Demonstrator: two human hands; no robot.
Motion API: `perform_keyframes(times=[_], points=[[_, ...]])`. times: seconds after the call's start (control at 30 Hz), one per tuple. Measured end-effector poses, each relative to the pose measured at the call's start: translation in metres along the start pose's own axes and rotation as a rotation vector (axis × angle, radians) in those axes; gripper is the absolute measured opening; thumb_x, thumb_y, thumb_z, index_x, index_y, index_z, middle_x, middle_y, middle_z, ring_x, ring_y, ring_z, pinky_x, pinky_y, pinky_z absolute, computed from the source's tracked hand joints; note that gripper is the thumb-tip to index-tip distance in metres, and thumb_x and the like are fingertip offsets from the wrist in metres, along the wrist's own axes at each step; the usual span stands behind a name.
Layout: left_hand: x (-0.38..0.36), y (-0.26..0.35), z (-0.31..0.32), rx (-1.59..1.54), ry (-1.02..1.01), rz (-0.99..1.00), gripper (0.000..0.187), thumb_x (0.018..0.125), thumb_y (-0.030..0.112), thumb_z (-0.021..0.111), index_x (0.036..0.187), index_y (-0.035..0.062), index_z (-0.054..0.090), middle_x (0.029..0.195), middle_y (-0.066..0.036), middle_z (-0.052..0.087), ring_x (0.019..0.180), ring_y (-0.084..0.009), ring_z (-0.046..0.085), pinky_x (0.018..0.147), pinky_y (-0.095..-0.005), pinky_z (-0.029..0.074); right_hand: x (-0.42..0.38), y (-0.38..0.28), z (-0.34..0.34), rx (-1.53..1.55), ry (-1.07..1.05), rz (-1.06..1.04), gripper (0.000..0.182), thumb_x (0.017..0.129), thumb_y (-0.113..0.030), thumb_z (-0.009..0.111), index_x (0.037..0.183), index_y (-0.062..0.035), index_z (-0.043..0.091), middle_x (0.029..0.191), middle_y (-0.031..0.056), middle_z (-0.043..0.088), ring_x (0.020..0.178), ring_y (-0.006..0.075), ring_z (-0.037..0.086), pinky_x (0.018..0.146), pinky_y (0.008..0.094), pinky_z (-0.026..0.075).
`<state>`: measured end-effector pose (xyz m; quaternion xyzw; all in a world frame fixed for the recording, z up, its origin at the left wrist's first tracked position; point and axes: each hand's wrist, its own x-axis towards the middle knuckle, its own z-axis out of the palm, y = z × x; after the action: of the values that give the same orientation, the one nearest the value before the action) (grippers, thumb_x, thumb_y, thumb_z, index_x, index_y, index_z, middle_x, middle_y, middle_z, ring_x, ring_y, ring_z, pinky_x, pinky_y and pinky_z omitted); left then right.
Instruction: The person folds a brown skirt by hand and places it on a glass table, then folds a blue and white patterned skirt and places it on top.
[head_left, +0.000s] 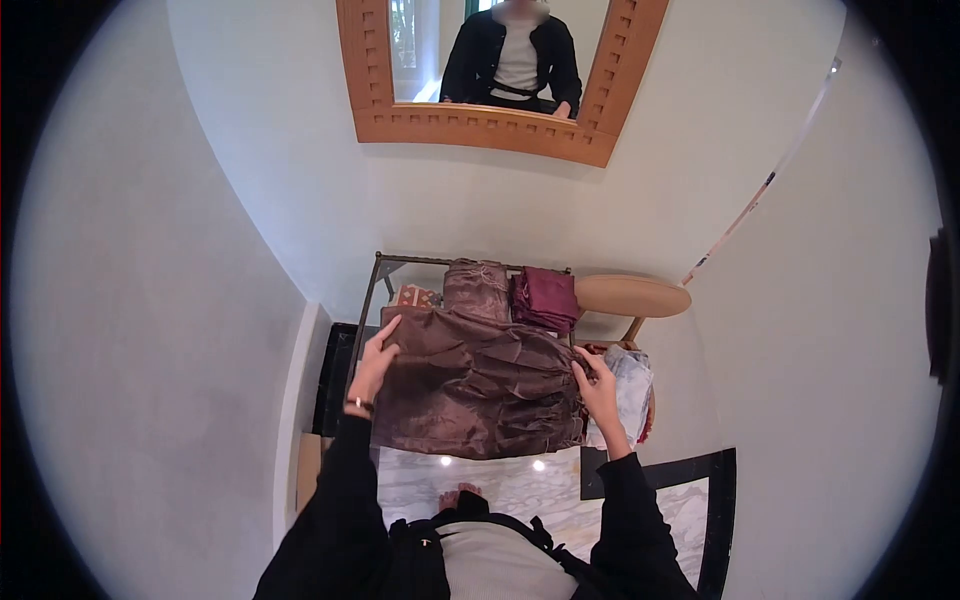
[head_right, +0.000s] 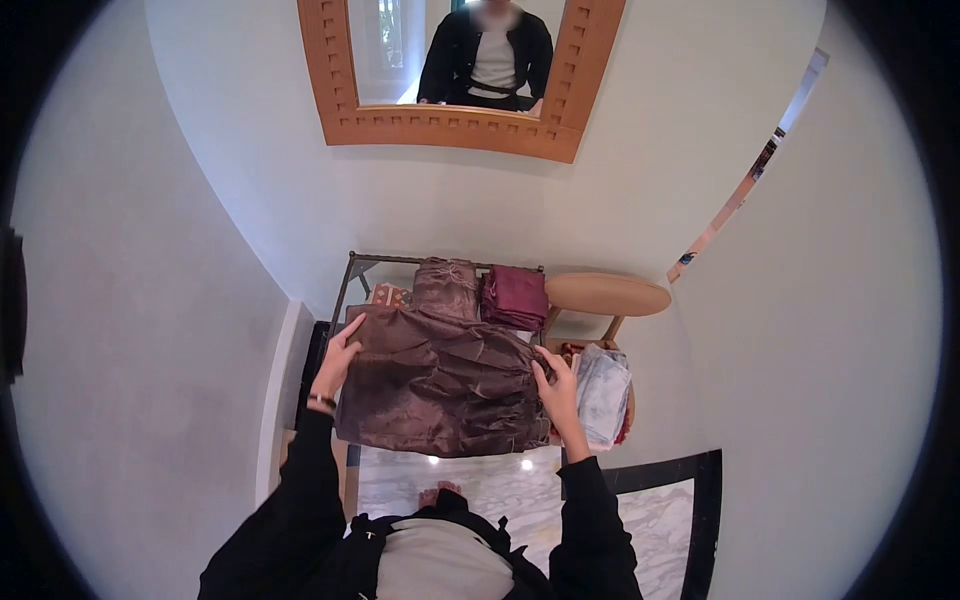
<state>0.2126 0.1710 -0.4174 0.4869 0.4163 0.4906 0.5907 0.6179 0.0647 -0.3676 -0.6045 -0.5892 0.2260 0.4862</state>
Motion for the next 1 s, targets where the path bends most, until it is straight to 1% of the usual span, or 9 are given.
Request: perform_keyframes(times=[0.07, 0.2, 0.33, 0.4, 0.5, 0.6, 0.83, 0.93, 1.0], points=[[-0.033, 0.040, 0.033, 0.142, 0.058, 0.163, 0.062, 0.075, -0.006, 0.048, 0.137, 0.0023, 0.046, 0.128, -0.011, 0.053, 0.114, -0.0171, 0.052, 0.096, -0.0260, 0.040, 0.000, -0.014, -0.002, -0.035, 0.031, 0.005, 0.029, 0.088, -0.006, 0.062, 0.117, -0.0010, 0.061, 0.100, 0.0102, 0.063, 0.092, 0.0151, 0.060, 0.082, 0.0255, 0.046], [-0.091, 0.114, 0.103, 0.681, 0.176, 0.387, 0.073, 0.073, -0.007, 0.046, 0.144, 0.0054, 0.034, 0.143, -0.024, 0.035, 0.128, -0.0337, 0.043, 0.100, -0.0309, 0.039, 0.001, -0.073, 0.005, -0.116, 0.159, -0.124, 0.028, 0.088, -0.005, 0.062, 0.116, -0.0015, 0.061, 0.094, 0.0103, 0.064, 0.085, 0.0137, 0.059, 0.073, 0.0244, 0.046], [-0.133, 0.165, 0.181, 0.834, 0.148, 0.555, 0.078, 0.072, -0.010, 0.045, 0.146, 0.0049, 0.027, 0.151, -0.019, 0.024, 0.129, -0.0393, 0.040, 0.078, -0.0330, 0.051, -0.007, -0.161, 0.015, -0.126, 0.198, -0.198, 0.028, 0.087, -0.004, 0.062, 0.115, -0.0031, 0.062, 0.089, 0.0080, 0.063, 0.073, 0.0122, 0.055, 0.061, 0.0244, 0.042], [-0.146, 0.177, 0.208, 0.762, 0.056, 0.597, 0.076, 0.072, -0.009, 0.046, 0.144, 0.0010, 0.028, 0.151, -0.019, 0.022, 0.126, -0.0407, 0.042, 0.077, -0.0346, 0.052, -0.018, -0.198, 0.018, -0.065, 0.184, -0.227, 0.031, 0.085, -0.003, 0.063, 0.116, -0.0042, 0.062, 0.088, 0.0093, 0.062, 0.068, 0.0135, 0.054, 0.054, 0.0229, 0.040], [-0.157, 0.172, 0.227, 0.676, -0.108, 0.608, 0.078, 0.074, -0.005, 0.052, 0.144, -0.0065, 0.019, 0.150, -0.026, 0.019, 0.119, -0.0456, 0.047, 0.078, -0.0399, 0.053, -0.039, -0.236, 0.013, 0.070, 0.107, -0.231, 0.037, 0.083, 0.003, 0.060, 0.119, -0.0033, 0.060, 0.096, 0.0128, 0.063, 0.078, 0.0183, 0.059, 0.066, 0.0268, 0.047], [-0.168, 0.169, 0.233, 0.689, -0.161, 0.604, 0.090, 0.072, -0.003, 0.056, 0.146, -0.0057, 0.006, 0.149, -0.031, 0.014, 0.127, -0.0511, 0.033, 0.083, -0.0409, 0.050, -0.051, -0.242, 0.002, 0.064, 0.127, -0.290, 0.039, 0.082, 0.005, 0.059, 0.121, -0.0014, 0.059, 0.100, 0.0148, 0.063, 0.085, 0.0219, 0.061, 0.076, 0.0299, 0.048], [-0.189, 0.174, 0.238, 0.506, -0.321, 0.520, 0.106, 0.071, -0.002, 0.061, 0.142, -0.0073, -0.017, 0.151, -0.033, 0.001, 0.138, -0.0469, 0.020, 0.109, -0.0415, 0.026, -0.080, -0.241, -0.023, 0.096, -0.077, -0.258, 0.047, 0.086, -0.002, 0.061, 0.132, -0.0034, 0.050, 0.112, 0.0166, 0.056, 0.095, 0.0296, 0.059, 0.084, 0.0320, 0.047], [-0.197, 0.180, 0.236, 0.510, -0.382, 0.542, 0.107, 0.072, -0.004, 0.060, 0.140, -0.0063, -0.022, 0.151, -0.031, -0.010, 0.135, -0.0483, 0.024, 0.103, -0.0424, 0.036, -0.089, -0.245, -0.035, 0.099, -0.186, -0.257, 0.054, 0.085, -0.004, 0.062, 0.136, -0.0007, 0.044, 0.120, 0.0177, 0.052, 0.104, 0.0299, 0.056, 0.090, 0.0326, 0.044], [-0.199, 0.182, 0.234, 0.510, -0.438, 0.597, 0.107, 0.073, -0.004, 0.058, 0.139, -0.0035, -0.026, 0.151, -0.030, -0.015, 0.136, -0.0476, 0.023, 0.105, -0.0432, 0.034, -0.095, -0.248, -0.042, 0.124, -0.243, -0.245, 0.056, 0.084, -0.002, 0.062, 0.136, 0.0017, 0.042, 0.126, 0.0183, 0.051, 0.111, 0.0289, 0.053, 0.095, 0.0329, 0.041]])
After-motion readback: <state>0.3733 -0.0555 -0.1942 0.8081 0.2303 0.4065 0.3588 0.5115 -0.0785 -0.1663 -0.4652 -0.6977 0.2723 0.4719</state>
